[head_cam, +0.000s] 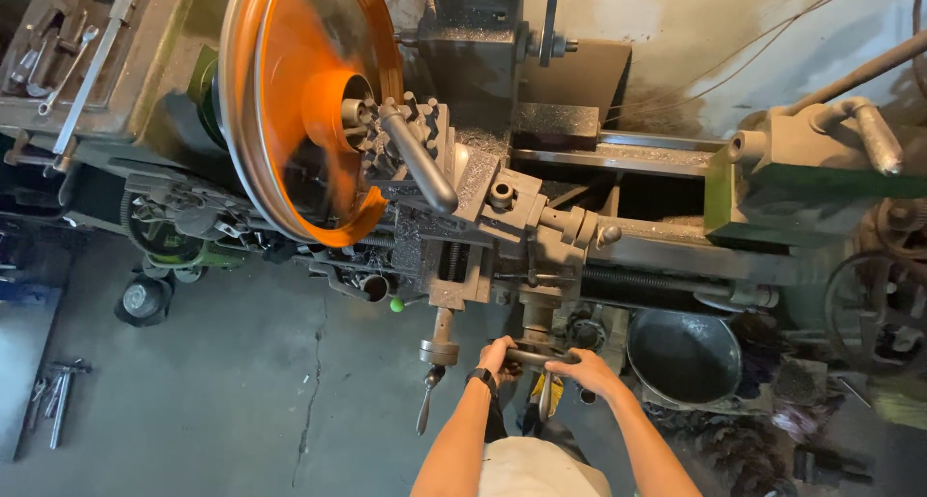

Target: Operating a lathe to machine a large metal wheel or pulley.

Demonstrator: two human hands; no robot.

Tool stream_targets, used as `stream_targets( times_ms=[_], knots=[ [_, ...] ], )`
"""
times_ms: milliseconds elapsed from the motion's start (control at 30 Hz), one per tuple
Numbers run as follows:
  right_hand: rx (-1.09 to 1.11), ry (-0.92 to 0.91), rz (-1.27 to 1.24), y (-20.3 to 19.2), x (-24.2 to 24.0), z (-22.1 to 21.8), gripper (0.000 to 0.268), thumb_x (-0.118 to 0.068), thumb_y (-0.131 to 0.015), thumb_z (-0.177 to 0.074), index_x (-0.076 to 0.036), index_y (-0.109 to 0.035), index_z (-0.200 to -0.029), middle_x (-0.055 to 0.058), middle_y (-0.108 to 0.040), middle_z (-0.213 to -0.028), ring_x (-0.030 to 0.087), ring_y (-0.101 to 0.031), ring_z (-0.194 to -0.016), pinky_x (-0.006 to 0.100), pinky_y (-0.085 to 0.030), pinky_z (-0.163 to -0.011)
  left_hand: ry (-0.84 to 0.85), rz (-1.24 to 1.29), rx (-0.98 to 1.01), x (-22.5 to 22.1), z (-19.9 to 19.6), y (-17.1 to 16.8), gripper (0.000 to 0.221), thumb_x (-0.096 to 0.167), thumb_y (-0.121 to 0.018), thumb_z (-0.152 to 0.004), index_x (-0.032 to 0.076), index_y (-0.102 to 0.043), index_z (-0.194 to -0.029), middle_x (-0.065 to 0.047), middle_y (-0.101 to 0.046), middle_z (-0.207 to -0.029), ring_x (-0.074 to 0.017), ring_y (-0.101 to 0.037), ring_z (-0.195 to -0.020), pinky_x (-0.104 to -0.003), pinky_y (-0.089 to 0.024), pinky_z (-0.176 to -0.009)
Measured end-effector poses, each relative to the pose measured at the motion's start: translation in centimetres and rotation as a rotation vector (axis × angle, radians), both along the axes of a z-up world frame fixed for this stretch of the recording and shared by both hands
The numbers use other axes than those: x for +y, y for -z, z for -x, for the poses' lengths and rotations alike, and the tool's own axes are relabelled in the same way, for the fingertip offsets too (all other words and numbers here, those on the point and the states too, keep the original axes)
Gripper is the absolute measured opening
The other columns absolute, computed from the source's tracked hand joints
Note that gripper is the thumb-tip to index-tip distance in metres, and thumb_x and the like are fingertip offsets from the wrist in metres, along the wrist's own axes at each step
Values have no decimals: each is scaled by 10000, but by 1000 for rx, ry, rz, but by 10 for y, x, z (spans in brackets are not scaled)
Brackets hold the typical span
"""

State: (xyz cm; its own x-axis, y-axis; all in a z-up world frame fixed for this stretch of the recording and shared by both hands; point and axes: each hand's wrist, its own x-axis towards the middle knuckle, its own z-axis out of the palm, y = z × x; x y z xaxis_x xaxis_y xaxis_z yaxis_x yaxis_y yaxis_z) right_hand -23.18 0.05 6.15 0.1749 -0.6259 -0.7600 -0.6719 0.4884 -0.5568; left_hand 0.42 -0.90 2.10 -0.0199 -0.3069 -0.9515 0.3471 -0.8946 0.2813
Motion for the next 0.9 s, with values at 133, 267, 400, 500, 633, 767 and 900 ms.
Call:
stream_targets(
  times_ms=[133,267,400,500,633,767,900],
  knots=[
    [54,59,9,2,6,-8,946,-720,-764,-637,9,-710,-1238,199,-712,-1268,315,-673,-1195,415,-514,-992,26,37,13,2,-6,1,295,237,-664,-822,-21,-568,-929,-141,-558,-679,-256,-550,-517,-436,-504,-533],
    [75,88,89,-10,4,-13,985,-728,-787,-611,18,-700,-1248,216,-712,-1247,338,-676,-1178,421,-524,-989,11,52,43,2,-10,24,276,250,-659,-831,17,-526,-897,-115,-514,-654,-231,-512,-493,-409,-432,-487],
    [84,88,84,-21,5,-21,1007,-734,-778,-609,35,-703,-1254,233,-725,-1226,347,-696,-1166,424,-536,-995,-27,16,14,3,-6,16,259,259,-649,-831,27,-562,-907,-114,-575,-688,-236,-568,-530,-409,-445,-507],
    [117,77,113,-25,5,-26,1069,-742,-795,-620,58,-647,-1313,264,-682,-1270,363,-668,-1209,428,-522,-1027,-55,32,-71,10,-6,44,304,297,-665,-836,8,-614,-912,-127,-604,-733,-244,-582,-555,-421,-433,-513],
    [181,62,96,-38,3,-37,1108,-753,-787,-618,43,-603,-1366,270,-661,-1308,372,-648,-1243,439,-515,-1046,-35,93,-228,18,-3,37,474,382,-669,-876,-72,-692,-1012,-174,-689,-924,-284,-675,-727,-439,-522,-592],
    [214,46,76,-66,-1,-47,1087,-772,-753,-610,15,-635,-1351,260,-707,-1249,370,-672,-1213,437,-525,-1040,174,220,-462,36,2,17,567,443,-703,-888,-57,-686,-1155,-184,-729,-1115,-296,-697,-966,-410,-533,-769],
    [226,23,101,-51,1,-51,1080,-788,-739,-613,14,-652,-1332,256,-727,-1214,363,-691,-1187,433,-535,-1030,366,527,-586,64,-8,-16,525,392,-777,-849,-17,-701,-1169,-192,-731,-1138,-294,-679,-1039,-377,-514,-868]
  ],
)
